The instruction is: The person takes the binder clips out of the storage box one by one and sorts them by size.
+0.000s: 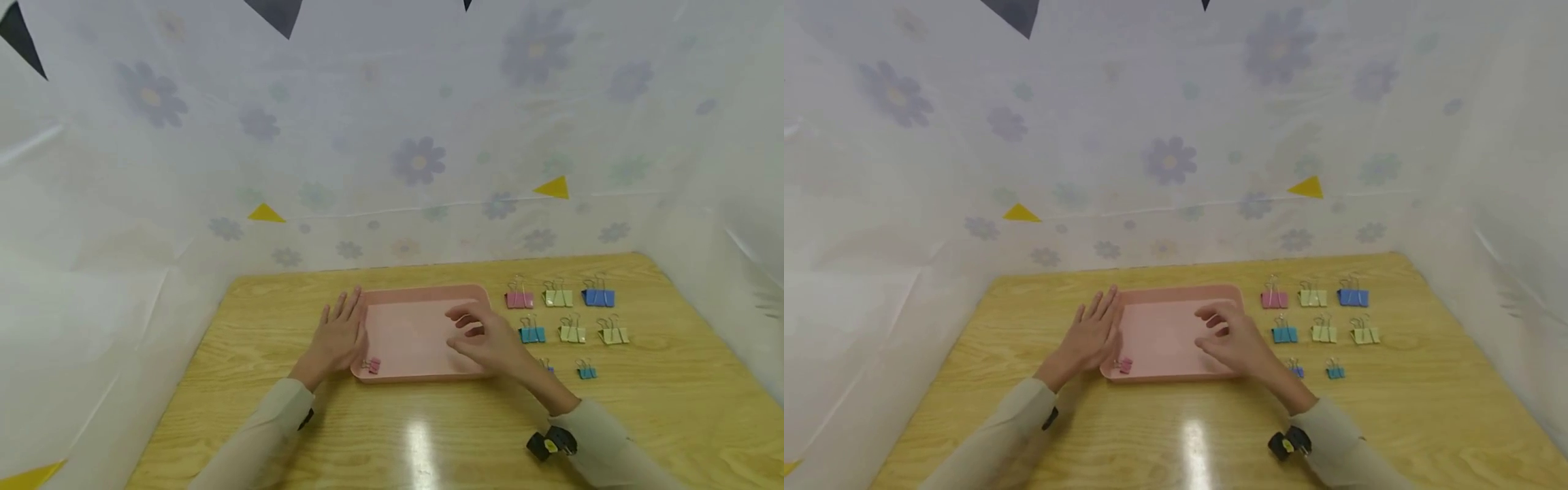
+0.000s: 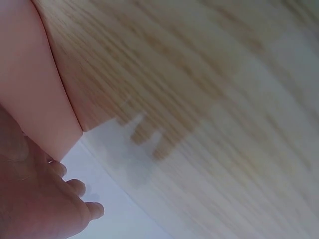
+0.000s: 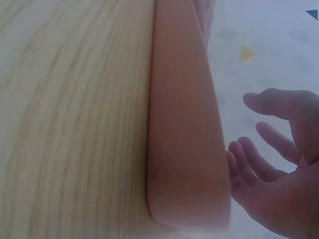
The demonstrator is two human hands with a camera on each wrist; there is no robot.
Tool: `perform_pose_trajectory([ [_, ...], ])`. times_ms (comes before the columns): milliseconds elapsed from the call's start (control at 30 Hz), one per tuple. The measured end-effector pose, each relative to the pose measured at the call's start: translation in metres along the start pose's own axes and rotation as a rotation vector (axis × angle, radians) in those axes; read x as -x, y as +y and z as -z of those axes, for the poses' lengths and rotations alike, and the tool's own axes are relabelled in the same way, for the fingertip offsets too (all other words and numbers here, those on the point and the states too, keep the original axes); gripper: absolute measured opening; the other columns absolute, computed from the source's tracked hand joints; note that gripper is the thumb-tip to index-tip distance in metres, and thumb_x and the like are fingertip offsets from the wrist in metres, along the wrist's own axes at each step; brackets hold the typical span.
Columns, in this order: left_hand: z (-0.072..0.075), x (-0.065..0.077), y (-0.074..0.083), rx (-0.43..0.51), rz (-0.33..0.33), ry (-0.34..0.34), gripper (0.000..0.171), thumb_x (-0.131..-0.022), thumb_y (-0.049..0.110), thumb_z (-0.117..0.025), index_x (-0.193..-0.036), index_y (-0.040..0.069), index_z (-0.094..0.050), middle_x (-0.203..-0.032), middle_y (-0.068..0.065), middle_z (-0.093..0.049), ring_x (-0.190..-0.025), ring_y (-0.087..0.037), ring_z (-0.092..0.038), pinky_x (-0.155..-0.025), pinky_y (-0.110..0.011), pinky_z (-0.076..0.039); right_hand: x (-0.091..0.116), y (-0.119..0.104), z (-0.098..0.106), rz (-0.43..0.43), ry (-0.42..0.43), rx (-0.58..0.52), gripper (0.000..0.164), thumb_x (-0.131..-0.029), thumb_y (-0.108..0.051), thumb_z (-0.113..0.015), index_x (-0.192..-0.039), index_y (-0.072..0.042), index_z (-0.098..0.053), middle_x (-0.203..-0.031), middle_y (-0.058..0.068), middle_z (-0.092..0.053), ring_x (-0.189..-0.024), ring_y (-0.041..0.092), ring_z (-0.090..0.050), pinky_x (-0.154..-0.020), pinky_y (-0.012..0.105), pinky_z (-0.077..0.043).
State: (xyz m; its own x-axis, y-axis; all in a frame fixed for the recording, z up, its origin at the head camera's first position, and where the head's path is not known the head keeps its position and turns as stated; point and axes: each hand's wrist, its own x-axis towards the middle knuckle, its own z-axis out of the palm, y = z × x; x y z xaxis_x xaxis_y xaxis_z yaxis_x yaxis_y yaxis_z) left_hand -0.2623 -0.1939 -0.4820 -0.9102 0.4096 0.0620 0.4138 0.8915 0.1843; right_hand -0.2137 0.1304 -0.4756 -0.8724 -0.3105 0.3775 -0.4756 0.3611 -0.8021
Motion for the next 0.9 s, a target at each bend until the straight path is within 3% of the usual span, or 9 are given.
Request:
perform_pose_trajectory([
  [233,-0.002,-0.001,-0.002,-0.007,-0.001,0.001,0.059,-0.111,0.025,-0.024,-0.164,0.003,-0.017,-0.172,-0.011,-0.010,-0.156,-0.040,-0.011,-0.121,-0.065,-0.012,-0.014,0.000,-0.027,0.002,-0.078,-0.043,0.040,-0.086,-0.004,-0.082,-0.122,-0.003,-0.066,-0.114,0.020,-0.064,-0.101,0.036,-0.065,-0.084,0.044,-0.058],
  [500,0.002,0.001,0.005,-0.022,0.007,-0.003,0.057,-0.112,0.024,-0.027,-0.164,0.003,-0.017,-0.171,-0.011,-0.012,-0.156,-0.039,-0.013,-0.121,-0.064,-0.014,-0.024,-0.006,-0.048,-0.009,-0.170,-0.039,0.042,-0.086,-0.006,-0.082,-0.124,-0.001,-0.065,-0.113,0.017,-0.067,-0.101,0.032,-0.066,-0.085,0.043,-0.058],
  [900,0.001,0.001,0.005,-0.004,0.014,0.014,0.058,-0.111,0.025,-0.028,-0.164,0.003,-0.019,-0.171,-0.011,-0.013,-0.156,-0.039,-0.014,-0.121,-0.064,-0.013,-0.037,-0.006,-0.079,0.100,-0.328,0.002,0.039,-0.087,-0.006,-0.082,-0.122,-0.003,-0.064,-0.115,0.013,-0.067,-0.103,0.030,-0.066,-0.083,0.041,-0.057],
])
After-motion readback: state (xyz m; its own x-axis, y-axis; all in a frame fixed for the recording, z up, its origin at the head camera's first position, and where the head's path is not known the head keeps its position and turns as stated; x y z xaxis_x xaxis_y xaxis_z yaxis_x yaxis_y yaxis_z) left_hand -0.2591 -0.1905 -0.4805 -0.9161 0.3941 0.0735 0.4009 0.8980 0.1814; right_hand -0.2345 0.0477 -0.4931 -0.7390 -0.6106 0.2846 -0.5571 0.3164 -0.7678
